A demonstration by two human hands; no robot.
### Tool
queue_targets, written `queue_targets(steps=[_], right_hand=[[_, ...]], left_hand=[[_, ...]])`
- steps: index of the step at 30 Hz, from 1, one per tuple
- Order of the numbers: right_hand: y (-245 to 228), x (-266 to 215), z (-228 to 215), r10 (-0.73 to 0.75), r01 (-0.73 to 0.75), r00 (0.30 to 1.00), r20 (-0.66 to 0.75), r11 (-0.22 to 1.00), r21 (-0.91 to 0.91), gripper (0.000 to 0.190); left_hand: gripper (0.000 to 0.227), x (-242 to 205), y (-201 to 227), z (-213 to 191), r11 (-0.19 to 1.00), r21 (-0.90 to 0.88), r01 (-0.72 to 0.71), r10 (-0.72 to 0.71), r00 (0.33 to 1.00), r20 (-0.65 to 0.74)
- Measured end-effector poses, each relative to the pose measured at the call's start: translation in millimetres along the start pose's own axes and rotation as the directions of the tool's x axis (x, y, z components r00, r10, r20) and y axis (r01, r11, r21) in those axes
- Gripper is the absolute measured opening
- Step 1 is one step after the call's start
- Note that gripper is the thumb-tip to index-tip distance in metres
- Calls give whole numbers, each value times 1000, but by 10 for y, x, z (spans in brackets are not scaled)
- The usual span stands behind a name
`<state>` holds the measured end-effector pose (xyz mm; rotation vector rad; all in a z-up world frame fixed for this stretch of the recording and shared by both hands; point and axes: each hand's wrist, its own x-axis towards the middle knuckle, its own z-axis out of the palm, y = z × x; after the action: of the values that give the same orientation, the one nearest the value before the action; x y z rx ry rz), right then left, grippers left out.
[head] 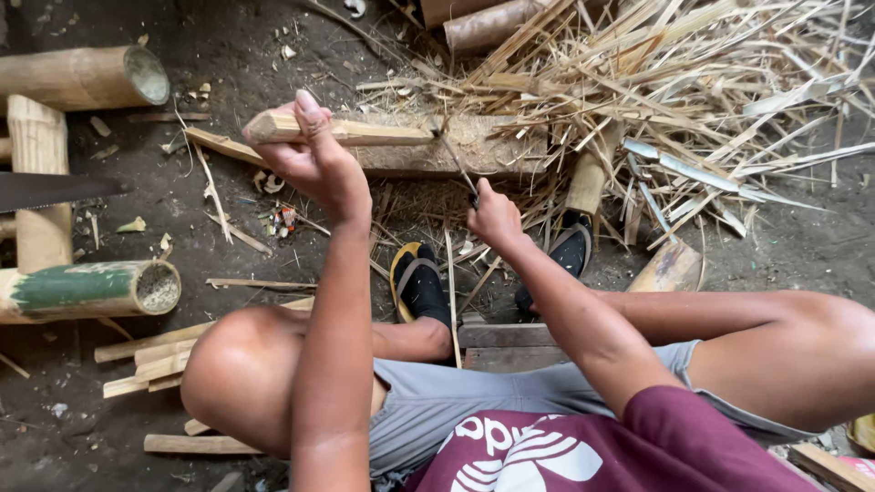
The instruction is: The person sits on the ground and uses a knife to shave and shape a small piece of bamboo, creating thin strips. They then switch to a larger bamboo pole and continue to shave its surface.
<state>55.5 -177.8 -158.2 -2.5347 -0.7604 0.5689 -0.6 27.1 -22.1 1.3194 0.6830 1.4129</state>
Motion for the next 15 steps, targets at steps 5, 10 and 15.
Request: queue_targets(steps=[5, 10, 15], right_hand=[[173, 154, -1, -43, 13, 989, 143, 979, 205, 22], [151, -26, 60, -162, 161, 987, -7, 971, 177, 23], [-95, -26, -186, 137, -168, 971, 195, 974, 153, 18]], left_hand=[[28, 19, 11, 49, 1000, 20, 24, -24, 1000, 7], [29, -17, 18, -37, 999, 39, -33, 32, 999, 28], [31, 48, 96, 36, 999, 45, -2, 2, 1000, 10]])
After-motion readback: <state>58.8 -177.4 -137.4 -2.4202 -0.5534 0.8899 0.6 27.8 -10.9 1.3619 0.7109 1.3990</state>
